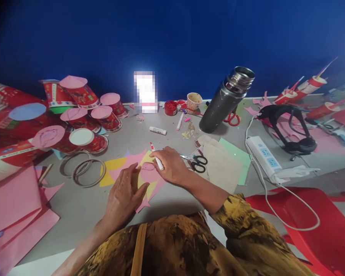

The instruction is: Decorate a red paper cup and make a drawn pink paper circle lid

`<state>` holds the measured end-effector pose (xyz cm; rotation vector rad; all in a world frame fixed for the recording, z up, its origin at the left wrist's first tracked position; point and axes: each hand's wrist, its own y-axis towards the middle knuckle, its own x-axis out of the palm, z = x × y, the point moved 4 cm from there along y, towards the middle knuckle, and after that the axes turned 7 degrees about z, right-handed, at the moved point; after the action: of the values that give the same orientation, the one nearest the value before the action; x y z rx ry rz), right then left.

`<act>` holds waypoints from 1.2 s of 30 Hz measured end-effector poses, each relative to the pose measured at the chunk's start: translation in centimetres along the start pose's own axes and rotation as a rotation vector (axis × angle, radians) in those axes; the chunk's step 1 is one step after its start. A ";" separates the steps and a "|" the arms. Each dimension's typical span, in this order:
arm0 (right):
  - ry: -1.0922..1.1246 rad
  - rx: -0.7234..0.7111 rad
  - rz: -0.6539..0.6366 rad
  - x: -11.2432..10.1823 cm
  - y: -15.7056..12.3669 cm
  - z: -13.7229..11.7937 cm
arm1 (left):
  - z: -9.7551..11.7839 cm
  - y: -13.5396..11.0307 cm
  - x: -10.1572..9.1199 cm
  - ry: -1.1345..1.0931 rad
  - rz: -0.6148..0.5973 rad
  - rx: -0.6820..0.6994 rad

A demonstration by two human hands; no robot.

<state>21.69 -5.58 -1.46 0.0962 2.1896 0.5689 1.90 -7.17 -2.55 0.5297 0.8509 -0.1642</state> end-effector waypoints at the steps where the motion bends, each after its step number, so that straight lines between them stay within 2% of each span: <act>1: -0.001 0.001 0.000 0.1 0.0 0.1 | 0.0 0.0 0.0 -0.002 0.002 -0.002; 6: 0.080 0.127 0.095 -0.5 0.2 0.5 | -0.1 0.2 -0.8 -0.099 0.051 -0.049; 10: 0.330 0.271 0.188 -1.6 0.1 0.6 | -0.1 0.5 -2.3 -0.300 0.107 -0.246; 13: 0.564 0.399 0.180 -1.9 0.0 0.7 | 0.0 0.6 -2.3 -0.485 0.030 -0.461; 15: 0.681 0.460 0.167 -2.0 0.0 0.7 | 0.2 0.8 -2.0 -0.604 -0.033 -0.555; 21: 0.846 0.555 0.205 -2.2 0.2 0.9 | 1.1 2.9 -0.8 -0.837 -0.200 -0.680; 24: 0.850 0.568 0.224 -2.4 0.1 1.1 | 1.4 4.2 -0.3 -0.843 -0.269 -0.726; 27: 0.755 0.552 0.327 -3.1 -0.2 1.5 | 1.4 4.9 0.2 -0.950 -0.284 -0.800; 32: 0.670 0.505 0.479 -4.2 -0.9 2.5 | 0.7 4.8 0.9 -1.164 -0.228 -0.994; 36: 0.596 0.501 0.470 -4.6 -1.0 2.8 | -0.2 4.5 0.9 -1.187 -0.193 -1.053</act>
<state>26.91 -6.67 -0.05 0.8155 2.8762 0.3009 3.95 -3.16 -1.63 -0.6392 -0.2487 -0.1490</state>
